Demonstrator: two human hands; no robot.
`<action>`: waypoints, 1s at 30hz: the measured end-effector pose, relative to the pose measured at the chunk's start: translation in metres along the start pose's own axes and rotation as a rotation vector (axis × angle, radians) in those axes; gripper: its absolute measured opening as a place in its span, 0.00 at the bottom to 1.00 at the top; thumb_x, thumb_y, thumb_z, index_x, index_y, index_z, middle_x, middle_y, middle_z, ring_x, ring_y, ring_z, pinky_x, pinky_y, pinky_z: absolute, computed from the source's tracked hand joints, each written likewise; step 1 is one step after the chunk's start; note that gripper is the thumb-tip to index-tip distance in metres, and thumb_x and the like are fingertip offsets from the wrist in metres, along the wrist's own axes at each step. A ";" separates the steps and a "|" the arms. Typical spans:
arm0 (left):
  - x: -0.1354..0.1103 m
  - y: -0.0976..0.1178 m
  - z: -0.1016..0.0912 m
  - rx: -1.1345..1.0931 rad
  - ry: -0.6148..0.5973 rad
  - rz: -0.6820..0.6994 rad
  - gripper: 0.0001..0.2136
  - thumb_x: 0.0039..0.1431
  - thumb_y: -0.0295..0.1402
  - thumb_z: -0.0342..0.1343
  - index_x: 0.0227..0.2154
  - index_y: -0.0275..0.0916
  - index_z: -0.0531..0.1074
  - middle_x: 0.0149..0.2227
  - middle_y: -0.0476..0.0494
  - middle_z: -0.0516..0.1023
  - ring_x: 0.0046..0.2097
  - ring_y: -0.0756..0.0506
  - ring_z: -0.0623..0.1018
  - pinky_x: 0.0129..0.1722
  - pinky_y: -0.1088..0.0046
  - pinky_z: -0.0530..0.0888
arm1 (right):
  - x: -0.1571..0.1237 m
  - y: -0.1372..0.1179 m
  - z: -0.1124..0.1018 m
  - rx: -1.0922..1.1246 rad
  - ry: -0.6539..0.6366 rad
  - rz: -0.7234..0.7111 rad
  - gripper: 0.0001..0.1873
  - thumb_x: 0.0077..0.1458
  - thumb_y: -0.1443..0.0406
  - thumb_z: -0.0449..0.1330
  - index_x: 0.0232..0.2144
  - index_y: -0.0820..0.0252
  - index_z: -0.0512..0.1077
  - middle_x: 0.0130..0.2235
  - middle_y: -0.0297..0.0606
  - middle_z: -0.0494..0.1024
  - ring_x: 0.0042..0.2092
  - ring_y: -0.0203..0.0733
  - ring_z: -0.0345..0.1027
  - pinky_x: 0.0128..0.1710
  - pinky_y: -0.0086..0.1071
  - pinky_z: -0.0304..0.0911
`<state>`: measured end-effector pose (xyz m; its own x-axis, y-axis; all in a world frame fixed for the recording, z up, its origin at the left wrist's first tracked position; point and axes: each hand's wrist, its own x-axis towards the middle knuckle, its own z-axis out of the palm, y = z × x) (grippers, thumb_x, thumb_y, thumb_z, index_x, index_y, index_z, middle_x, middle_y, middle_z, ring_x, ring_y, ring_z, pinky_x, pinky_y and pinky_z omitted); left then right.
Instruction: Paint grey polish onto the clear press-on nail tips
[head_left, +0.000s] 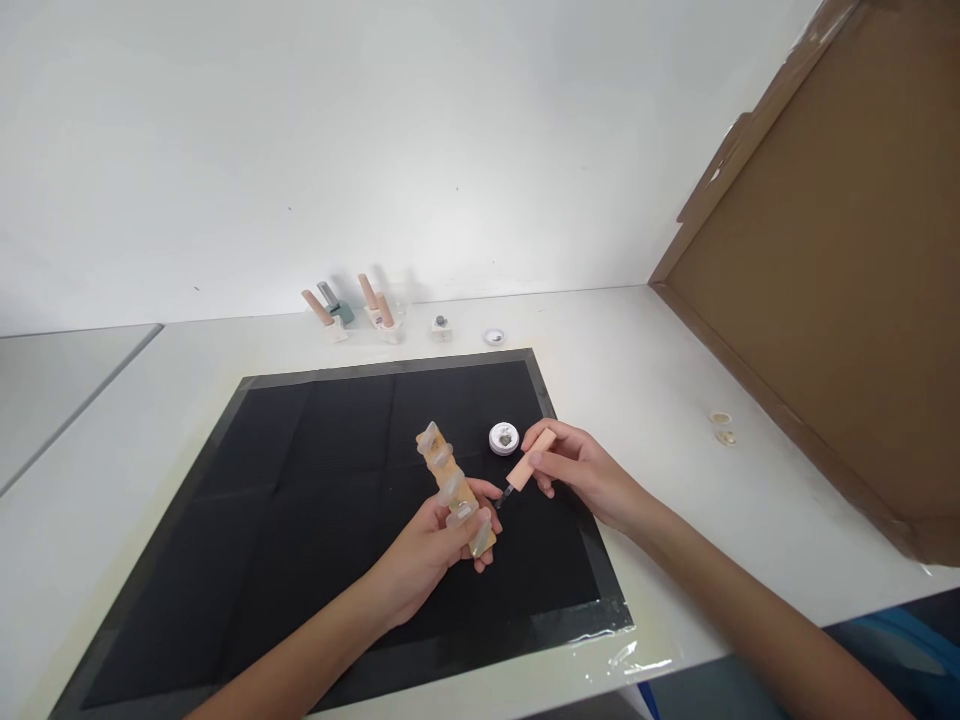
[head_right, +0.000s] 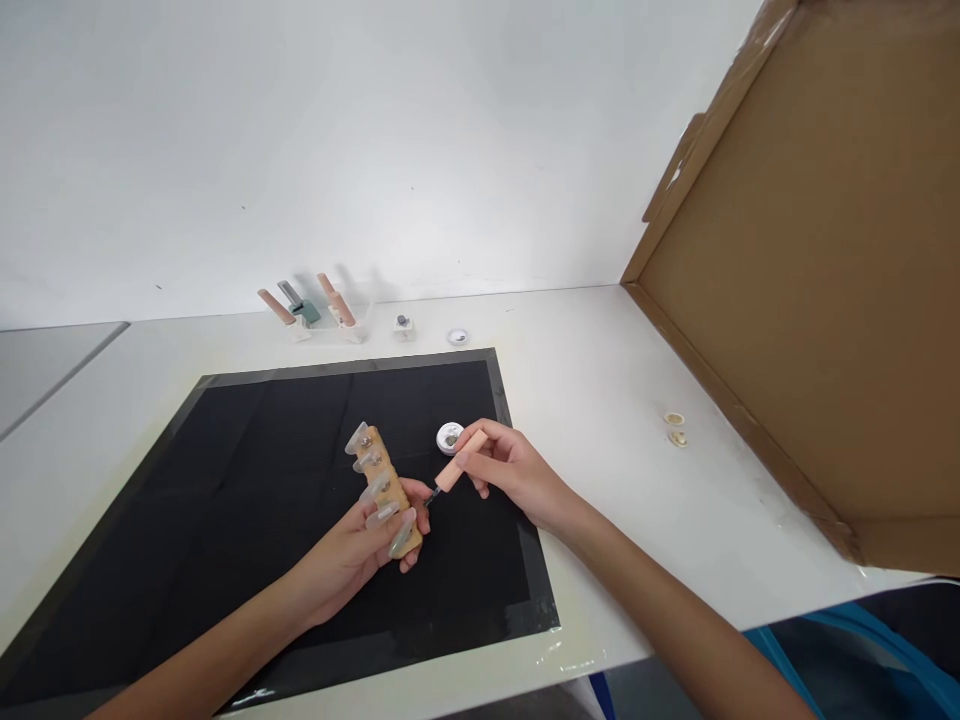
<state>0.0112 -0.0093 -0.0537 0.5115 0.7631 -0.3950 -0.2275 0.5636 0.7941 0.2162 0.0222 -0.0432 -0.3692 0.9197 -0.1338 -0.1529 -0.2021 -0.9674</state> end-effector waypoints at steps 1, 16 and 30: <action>0.000 0.000 0.000 0.000 0.001 -0.002 0.11 0.53 0.37 0.59 0.37 0.39 0.70 0.28 0.50 0.72 0.26 0.53 0.70 0.28 0.74 0.66 | 0.000 0.000 0.000 0.001 -0.003 0.001 0.08 0.53 0.61 0.61 0.32 0.59 0.69 0.25 0.30 0.69 0.23 0.30 0.57 0.24 0.26 0.57; -0.001 0.003 0.003 0.032 0.007 -0.029 0.12 0.51 0.40 0.61 0.28 0.37 0.66 0.27 0.50 0.71 0.25 0.52 0.69 0.26 0.73 0.64 | -0.002 -0.001 0.004 0.031 -0.014 0.013 0.09 0.53 0.60 0.61 0.33 0.60 0.69 0.25 0.31 0.68 0.23 0.31 0.57 0.23 0.27 0.56; 0.001 0.000 0.003 0.091 0.051 -0.012 0.12 0.52 0.40 0.59 0.27 0.36 0.67 0.25 0.50 0.71 0.23 0.52 0.69 0.24 0.74 0.64 | -0.004 -0.021 -0.005 0.091 0.080 -0.023 0.08 0.52 0.61 0.62 0.30 0.59 0.68 0.24 0.31 0.68 0.23 0.32 0.57 0.24 0.29 0.57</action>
<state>0.0142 -0.0093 -0.0526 0.4702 0.7728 -0.4262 -0.1443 0.5437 0.8268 0.2252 0.0240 -0.0233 -0.2908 0.9476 -0.1323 -0.2441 -0.2072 -0.9474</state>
